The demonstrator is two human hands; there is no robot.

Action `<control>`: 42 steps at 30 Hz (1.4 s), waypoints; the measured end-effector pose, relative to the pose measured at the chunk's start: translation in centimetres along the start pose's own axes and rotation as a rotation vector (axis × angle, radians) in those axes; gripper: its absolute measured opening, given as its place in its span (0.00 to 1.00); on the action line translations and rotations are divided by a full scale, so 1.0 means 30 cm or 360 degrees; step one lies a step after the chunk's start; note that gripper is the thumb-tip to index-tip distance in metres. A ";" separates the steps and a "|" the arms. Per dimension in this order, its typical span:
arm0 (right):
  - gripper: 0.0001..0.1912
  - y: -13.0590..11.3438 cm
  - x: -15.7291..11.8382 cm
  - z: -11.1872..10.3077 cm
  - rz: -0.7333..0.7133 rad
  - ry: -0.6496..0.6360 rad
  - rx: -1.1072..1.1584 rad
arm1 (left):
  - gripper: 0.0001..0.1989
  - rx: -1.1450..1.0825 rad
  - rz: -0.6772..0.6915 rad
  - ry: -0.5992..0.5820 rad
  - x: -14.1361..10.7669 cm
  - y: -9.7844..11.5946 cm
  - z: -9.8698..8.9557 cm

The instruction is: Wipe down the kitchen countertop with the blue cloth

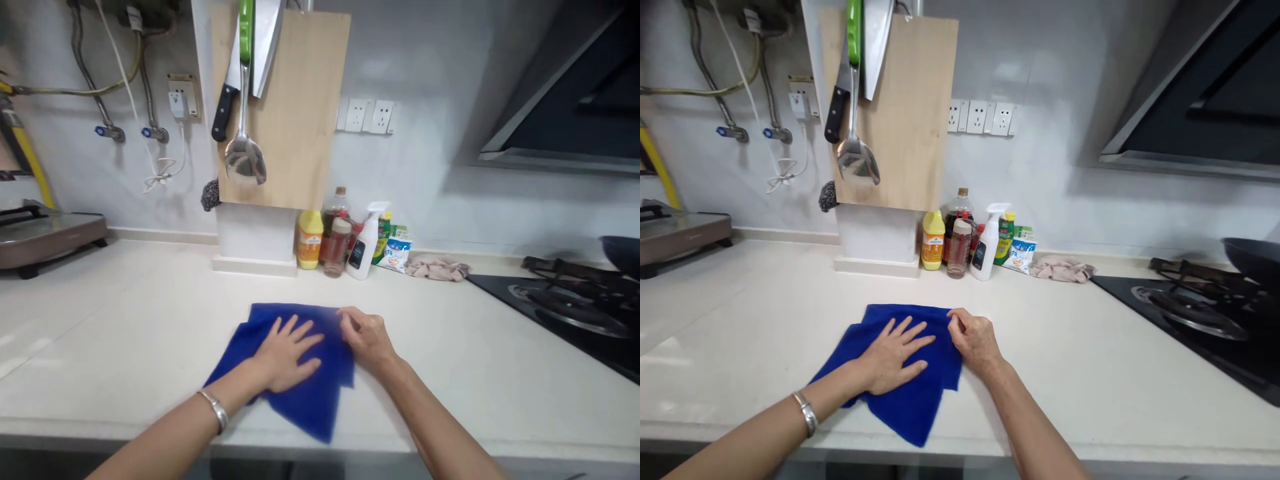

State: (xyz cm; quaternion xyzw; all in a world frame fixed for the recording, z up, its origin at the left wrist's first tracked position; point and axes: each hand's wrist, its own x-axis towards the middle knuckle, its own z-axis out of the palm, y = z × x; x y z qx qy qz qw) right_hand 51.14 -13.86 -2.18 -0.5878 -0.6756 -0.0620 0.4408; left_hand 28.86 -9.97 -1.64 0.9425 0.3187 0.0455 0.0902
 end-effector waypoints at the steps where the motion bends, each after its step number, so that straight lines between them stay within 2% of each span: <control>1: 0.18 0.003 -0.001 0.002 0.0008 0.0017 -0.0050 | 0.30 0.0020 -0.0051 0.0003 0.000 -0.040 -0.014; 3: 0.18 0.011 -0.002 0.007 0.0000 0.0033 -0.0183 | 0.30 0.0064 -0.0198 0.0037 -0.008 -0.132 -0.043; 6: 0.17 0.024 -0.002 0.014 -0.0012 -0.0061 -0.0374 | 0.31 0.0115 -0.0476 0.0064 -0.043 -0.297 -0.082; 9: 0.15 0.026 0.002 0.017 -0.0024 -0.0216 -0.0549 | 0.30 0.0184 -0.0722 0.0154 -0.112 -0.470 -0.117; 11: 0.14 0.017 0.005 0.017 -0.0033 -0.0314 -0.0665 | 0.30 0.0228 -0.0853 0.0151 -0.169 -0.563 -0.138; 13: 0.14 0.005 0.011 0.018 -0.0054 -0.0365 -0.0771 | 0.31 0.0292 -0.1009 0.0176 -0.219 -0.624 -0.153; 16: 0.15 -0.013 0.020 0.022 -0.0186 -0.0369 -0.0796 | 0.30 0.0394 -0.1155 0.0253 -0.257 -0.646 -0.164; 18: 0.22 -0.021 0.025 0.028 -0.0325 -0.0356 -0.0754 | 0.30 0.0425 -0.1197 0.0294 -0.261 -0.625 -0.162; 21: 0.29 -0.036 0.026 0.049 -0.0452 -0.0319 -0.0712 | 0.31 0.0420 -0.1209 0.0238 -0.259 -0.562 -0.148; 25: 0.28 -0.075 0.015 0.097 -0.0473 -0.0257 -0.0529 | 0.32 0.0460 -0.1112 0.0211 -0.254 -0.426 -0.112; 28: 0.24 -0.114 0.005 0.129 -0.0471 -0.0183 -0.0314 | 0.31 0.0492 -0.1018 0.0181 -0.228 -0.271 -0.069; 31: 0.21 -0.140 -0.002 0.134 -0.0532 -0.0170 -0.0127 | 0.32 0.0511 -0.0868 0.0140 -0.179 -0.080 -0.017; 34: 0.18 -0.137 -0.014 0.112 -0.0557 -0.0364 -0.0028 | 0.33 0.0484 -0.0723 0.0077 -0.131 0.105 0.023; 36: 0.16 -0.120 -0.026 0.093 -0.0514 -0.0510 -0.0027 | 0.33 0.0385 -0.0597 -0.0006 -0.116 0.190 0.026; 37: 0.15 -0.109 -0.033 0.085 -0.0496 -0.0553 -0.0028 | 0.34 0.0329 -0.0548 -0.0051 -0.115 0.213 0.019; 39: 0.15 -0.090 -0.044 0.075 -0.0488 -0.0552 -0.0021 | 0.35 0.0219 -0.0447 -0.0147 -0.128 0.217 -0.010; 42: 0.19 -0.087 -0.057 0.073 -0.0529 -0.0417 -0.0025 | 0.34 0.0117 -0.0218 -0.0209 -0.177 0.136 -0.060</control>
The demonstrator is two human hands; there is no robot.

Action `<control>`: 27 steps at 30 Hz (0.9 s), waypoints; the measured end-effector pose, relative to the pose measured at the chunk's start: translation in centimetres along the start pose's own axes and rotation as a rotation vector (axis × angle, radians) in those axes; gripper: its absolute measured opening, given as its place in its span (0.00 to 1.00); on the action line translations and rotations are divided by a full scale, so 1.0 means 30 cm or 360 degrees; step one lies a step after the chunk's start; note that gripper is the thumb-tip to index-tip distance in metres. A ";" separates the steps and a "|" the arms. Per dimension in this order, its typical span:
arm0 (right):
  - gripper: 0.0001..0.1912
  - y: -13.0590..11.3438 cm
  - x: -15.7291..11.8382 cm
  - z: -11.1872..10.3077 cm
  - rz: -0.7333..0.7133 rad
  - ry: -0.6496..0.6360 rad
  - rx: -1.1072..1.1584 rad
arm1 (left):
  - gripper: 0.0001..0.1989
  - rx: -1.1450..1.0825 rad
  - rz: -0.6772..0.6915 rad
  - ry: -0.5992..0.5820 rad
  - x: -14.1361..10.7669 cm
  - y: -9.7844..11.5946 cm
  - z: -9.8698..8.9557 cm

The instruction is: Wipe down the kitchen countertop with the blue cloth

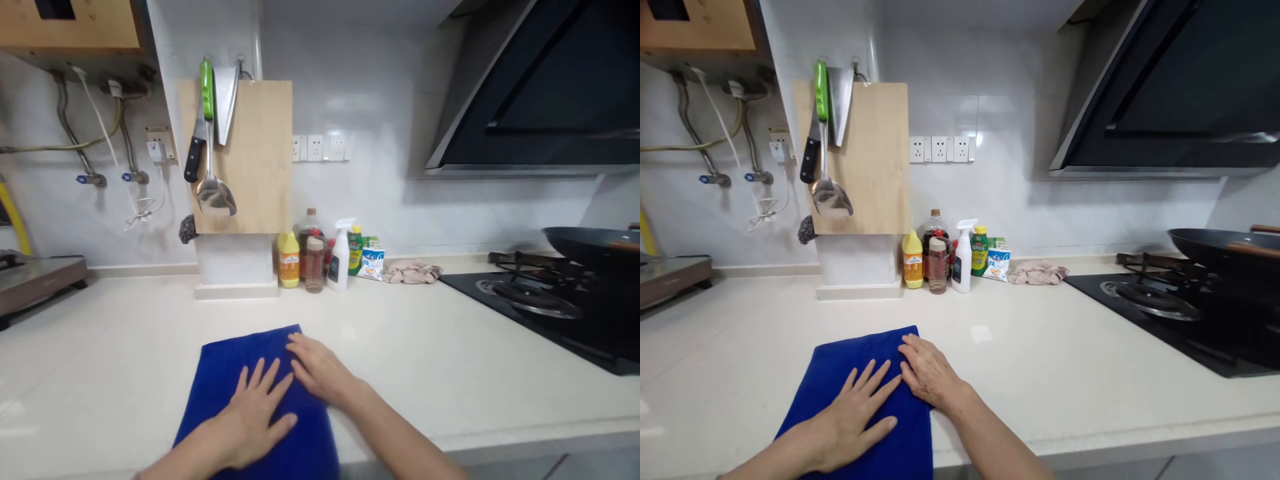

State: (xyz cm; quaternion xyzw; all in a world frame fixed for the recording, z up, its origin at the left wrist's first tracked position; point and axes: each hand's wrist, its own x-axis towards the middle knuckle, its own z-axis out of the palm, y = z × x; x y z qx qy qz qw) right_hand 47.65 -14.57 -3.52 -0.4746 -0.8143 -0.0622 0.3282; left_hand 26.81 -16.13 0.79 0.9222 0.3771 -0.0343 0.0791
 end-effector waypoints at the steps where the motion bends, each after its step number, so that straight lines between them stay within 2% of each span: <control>1: 0.20 -0.009 0.000 0.002 -0.0022 0.0022 -0.0005 | 0.32 0.0004 0.0075 0.0043 -0.018 -0.041 -0.004; 3: 0.23 -0.036 0.003 0.007 -0.0065 -0.0034 0.0022 | 0.30 0.0033 0.0108 0.0152 -0.056 -0.120 0.003; 5: 0.26 -0.068 0.004 0.016 -0.0072 -0.0208 0.0064 | 0.31 0.0044 0.0043 0.0201 -0.087 -0.175 0.024; 8: 0.31 -0.099 0.003 0.036 -0.0045 -0.0497 0.0084 | 0.32 0.0027 -0.0004 0.0219 -0.097 -0.207 0.052; 10: 0.33 -0.101 0.005 0.054 -0.0012 -0.0582 0.0068 | 0.32 0.0019 0.0036 0.0245 -0.072 -0.211 0.055; 14: 0.33 -0.054 0.033 0.087 0.0113 -0.0570 -0.0042 | 0.33 -0.0036 0.0106 0.0223 0.033 -0.235 0.035; 19: 0.33 0.061 0.087 0.094 0.0270 -0.0612 -0.0187 | 0.31 -0.0094 0.0137 0.0285 0.157 -0.305 0.011; 23: 0.33 0.117 0.114 0.084 0.0349 -0.0626 -0.0207 | 0.29 -0.0219 0.0180 0.0265 0.186 -0.367 0.003; 27: 0.32 0.124 0.118 0.080 0.0380 -0.0650 -0.0235 | 0.29 -0.0327 0.0234 0.0272 0.168 -0.431 0.002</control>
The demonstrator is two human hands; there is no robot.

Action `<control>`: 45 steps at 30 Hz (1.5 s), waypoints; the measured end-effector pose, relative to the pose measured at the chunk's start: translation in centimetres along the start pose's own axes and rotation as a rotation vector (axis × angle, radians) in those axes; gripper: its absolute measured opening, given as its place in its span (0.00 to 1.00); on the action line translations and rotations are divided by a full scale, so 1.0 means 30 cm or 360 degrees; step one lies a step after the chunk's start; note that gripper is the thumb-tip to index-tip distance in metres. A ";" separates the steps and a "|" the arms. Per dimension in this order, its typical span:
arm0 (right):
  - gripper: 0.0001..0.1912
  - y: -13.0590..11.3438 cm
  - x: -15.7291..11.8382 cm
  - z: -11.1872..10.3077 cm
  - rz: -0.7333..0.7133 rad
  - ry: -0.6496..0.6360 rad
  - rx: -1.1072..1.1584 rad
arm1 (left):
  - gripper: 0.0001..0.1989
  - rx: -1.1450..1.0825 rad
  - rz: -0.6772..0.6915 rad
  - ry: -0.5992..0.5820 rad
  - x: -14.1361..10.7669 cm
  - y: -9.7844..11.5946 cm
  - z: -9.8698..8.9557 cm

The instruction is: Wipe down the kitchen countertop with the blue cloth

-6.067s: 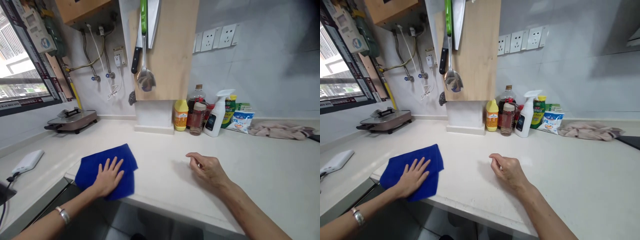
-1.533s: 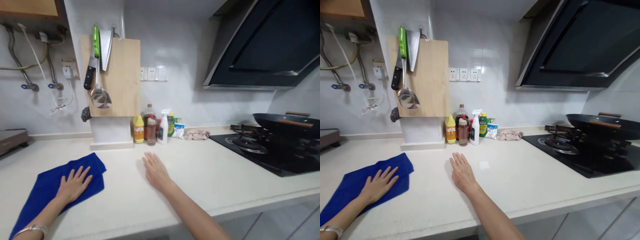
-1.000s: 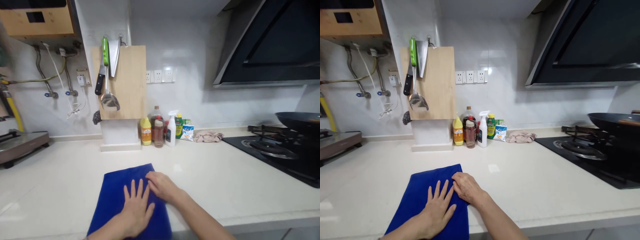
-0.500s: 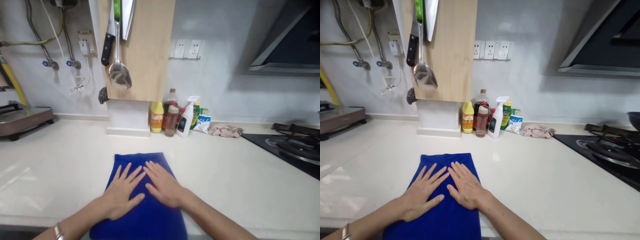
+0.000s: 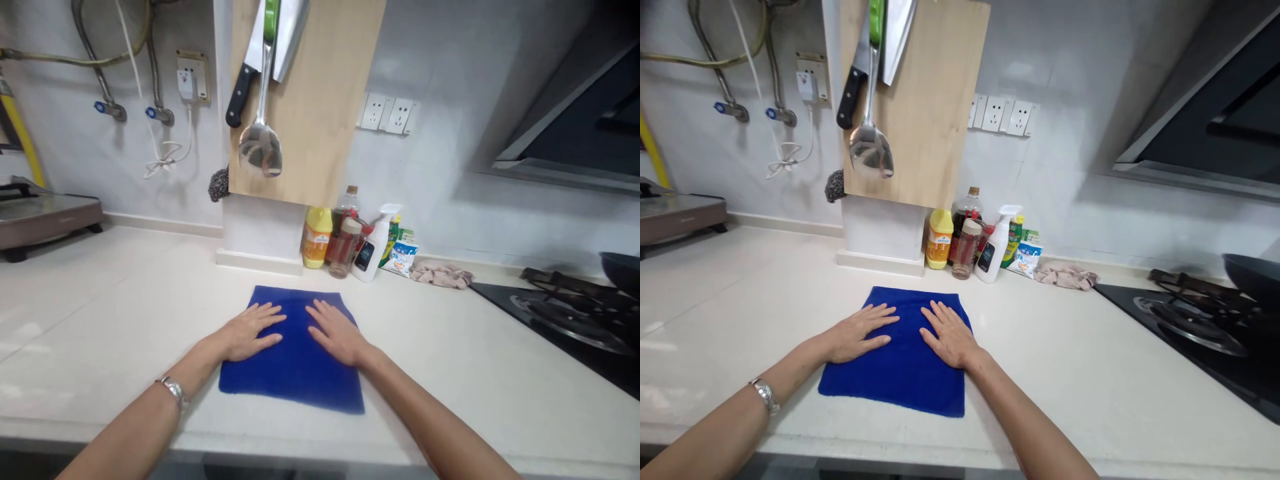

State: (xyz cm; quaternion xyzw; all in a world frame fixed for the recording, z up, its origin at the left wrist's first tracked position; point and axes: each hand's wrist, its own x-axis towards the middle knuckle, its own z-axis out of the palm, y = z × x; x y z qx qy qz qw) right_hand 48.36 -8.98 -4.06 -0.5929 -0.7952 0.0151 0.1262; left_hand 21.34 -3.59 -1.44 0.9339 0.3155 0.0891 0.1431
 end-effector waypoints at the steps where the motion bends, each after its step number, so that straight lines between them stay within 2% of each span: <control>1: 0.32 0.001 -0.007 0.001 0.0005 -0.0004 -0.0009 | 0.29 -0.0020 0.0009 0.0030 -0.010 -0.012 -0.007; 4: 0.32 0.010 -0.062 0.012 0.0023 0.0002 -0.0053 | 0.27 -0.0074 -0.0043 0.0218 -0.042 -0.046 -0.041; 8: 0.31 0.027 -0.184 0.025 0.0051 0.0135 -0.0153 | 0.27 -0.0030 -0.0452 0.0594 -0.066 -0.101 -0.099; 10: 0.30 0.021 -0.224 0.016 0.0069 0.0212 -0.0191 | 0.26 -0.0015 -0.0628 0.0673 -0.063 -0.134 -0.109; 12: 0.29 -0.003 -0.222 -0.002 0.0046 0.0269 -0.0213 | 0.25 -0.0026 -0.0712 0.0684 -0.052 -0.163 -0.102; 15: 0.29 -0.066 -0.151 -0.024 -0.0110 0.0234 -0.0203 | 0.24 -0.0021 -0.0780 0.0669 -0.034 -0.188 -0.082; 18: 0.30 -0.125 -0.057 -0.030 -0.0209 -0.0054 -0.0114 | 0.24 0.0021 -0.0804 0.0632 -0.027 -0.193 -0.072; 21: 0.30 -0.127 -0.018 -0.031 -0.0157 -0.0258 -0.0035 | 0.22 0.0082 -0.0791 0.0559 -0.030 -0.190 -0.072; 24: 0.31 -0.073 -0.064 -0.032 -0.0040 -0.0250 -0.0052 | 0.22 0.0122 -0.0775 0.0521 -0.033 -0.188 -0.073; 27: 0.31 -0.018 -0.167 -0.036 0.0099 -0.0205 -0.0147 | 0.22 0.0114 -0.0774 0.0506 -0.032 -0.188 -0.069; 29: 0.30 -0.011 -0.244 -0.046 0.0135 -0.0221 -0.0208 | 0.22 0.0090 -0.0787 0.0504 -0.030 -0.189 -0.066; 32: 0.31 -0.056 -0.336 -0.066 0.0097 -0.0314 -0.0239 | 0.22 0.0051 -0.0823 0.0507 -0.026 -0.191 -0.064; 35: 0.31 -0.148 -0.374 -0.084 -0.0002 -0.0402 -0.0216 | 0.22 0.0021 -0.0861 0.0502 -0.020 -0.191 -0.068; 38: 0.31 -0.251 -0.341 -0.090 -0.0150 -0.0450 -0.0160 | 0.22 -0.0005 -0.0898 0.0488 -0.011 -0.191 -0.073; 41: 0.32 -0.327 -0.241 -0.081 -0.0297 -0.0487 -0.0106 | 0.22 -0.0026 -0.0958 0.0470 -0.003 -0.197 -0.082; 45: 0.31 -0.338 -0.056 -0.054 -0.0293 -0.0476 -0.0073 | 0.25 -0.0026 -0.1022 0.0492 0.000 -0.213 -0.092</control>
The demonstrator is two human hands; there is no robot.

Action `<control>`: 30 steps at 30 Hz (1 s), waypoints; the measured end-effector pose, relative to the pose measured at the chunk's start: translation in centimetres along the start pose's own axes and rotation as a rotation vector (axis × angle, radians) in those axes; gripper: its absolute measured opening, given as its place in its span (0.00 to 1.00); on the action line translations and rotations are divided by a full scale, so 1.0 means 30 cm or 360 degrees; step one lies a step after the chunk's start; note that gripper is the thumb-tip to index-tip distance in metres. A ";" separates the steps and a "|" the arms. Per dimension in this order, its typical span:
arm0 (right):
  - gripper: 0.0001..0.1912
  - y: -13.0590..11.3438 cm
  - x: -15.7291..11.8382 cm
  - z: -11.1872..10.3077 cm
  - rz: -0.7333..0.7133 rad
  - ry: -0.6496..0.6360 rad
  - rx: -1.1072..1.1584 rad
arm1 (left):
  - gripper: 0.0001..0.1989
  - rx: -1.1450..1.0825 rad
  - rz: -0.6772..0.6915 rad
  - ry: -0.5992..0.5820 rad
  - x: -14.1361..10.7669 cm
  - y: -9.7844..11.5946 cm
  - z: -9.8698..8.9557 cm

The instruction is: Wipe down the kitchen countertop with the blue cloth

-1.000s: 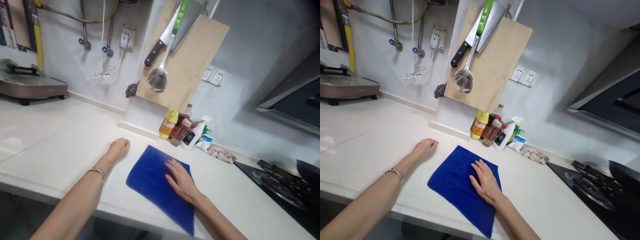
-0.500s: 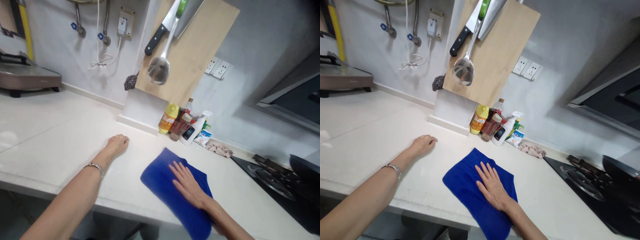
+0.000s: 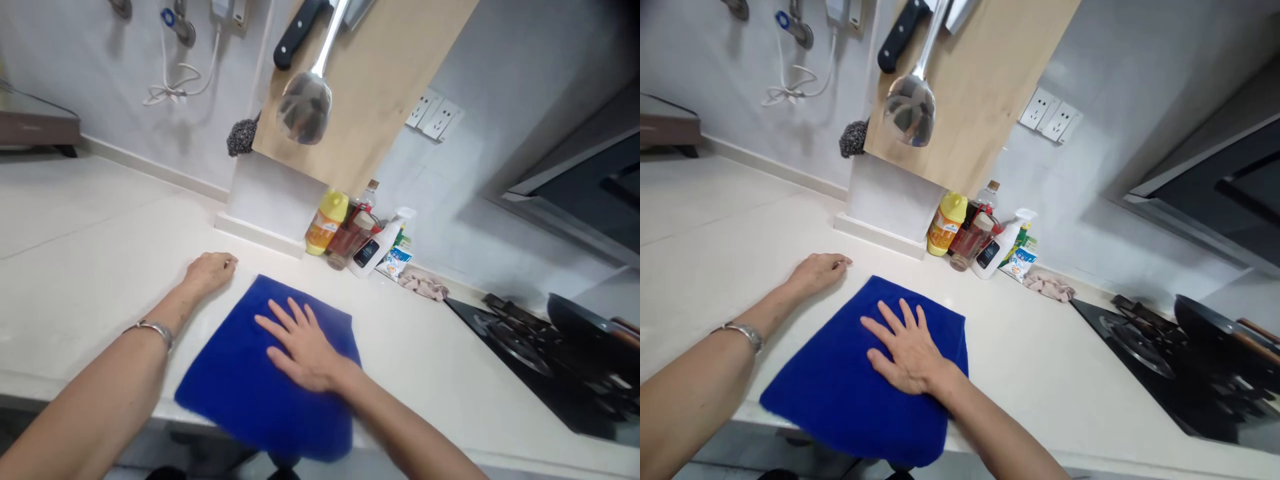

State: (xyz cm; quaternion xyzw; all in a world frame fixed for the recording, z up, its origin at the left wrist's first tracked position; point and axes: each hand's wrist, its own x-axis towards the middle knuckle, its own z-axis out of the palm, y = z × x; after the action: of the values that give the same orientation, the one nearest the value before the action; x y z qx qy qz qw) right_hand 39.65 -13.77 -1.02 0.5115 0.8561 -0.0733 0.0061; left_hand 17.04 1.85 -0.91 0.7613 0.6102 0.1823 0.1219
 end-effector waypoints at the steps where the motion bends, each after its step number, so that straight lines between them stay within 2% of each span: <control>1: 0.31 0.022 0.040 -0.005 0.0031 0.0011 0.0009 | 0.25 -0.0001 -0.0010 0.0008 0.002 -0.003 -0.001; 6: 0.30 0.195 0.162 -0.016 0.0218 0.0074 0.0030 | 0.23 -0.0024 0.0005 -0.0021 -0.002 -0.006 -0.006; 9: 0.30 0.328 0.170 -0.017 0.0361 0.0130 -0.0018 | 0.23 -0.0041 -0.0013 -0.0037 -0.011 0.007 -0.017; 12: 0.30 0.472 0.133 -0.012 0.0536 0.0172 -0.0068 | 0.23 -0.0061 -0.0063 -0.0057 -0.016 0.023 -0.033; 16: 0.30 0.657 0.001 0.013 0.0747 0.0227 -0.0123 | 0.22 -0.0063 -0.0139 -0.0053 -0.013 0.031 -0.042; 21: 0.31 0.818 -0.257 0.063 0.1030 0.0299 -0.0202 | 0.21 -0.0068 -0.0112 -0.0062 -0.007 0.026 -0.044; 25: 0.32 0.856 -0.433 0.103 0.1252 0.0339 -0.0281 | 0.22 -0.0067 -0.0105 -0.0084 -0.015 0.029 -0.051; 30: 0.32 0.807 -0.564 0.150 0.1321 0.0390 -0.0375 | 0.22 -0.0055 -0.0072 -0.0099 -0.026 0.033 -0.056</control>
State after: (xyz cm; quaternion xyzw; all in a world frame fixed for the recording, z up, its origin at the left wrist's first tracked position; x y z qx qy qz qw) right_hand 68.65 -17.88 -6.91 0.8125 0.5752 0.0944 -0.0082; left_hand 17.07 0.79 0.91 0.7503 0.6200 0.1662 0.1580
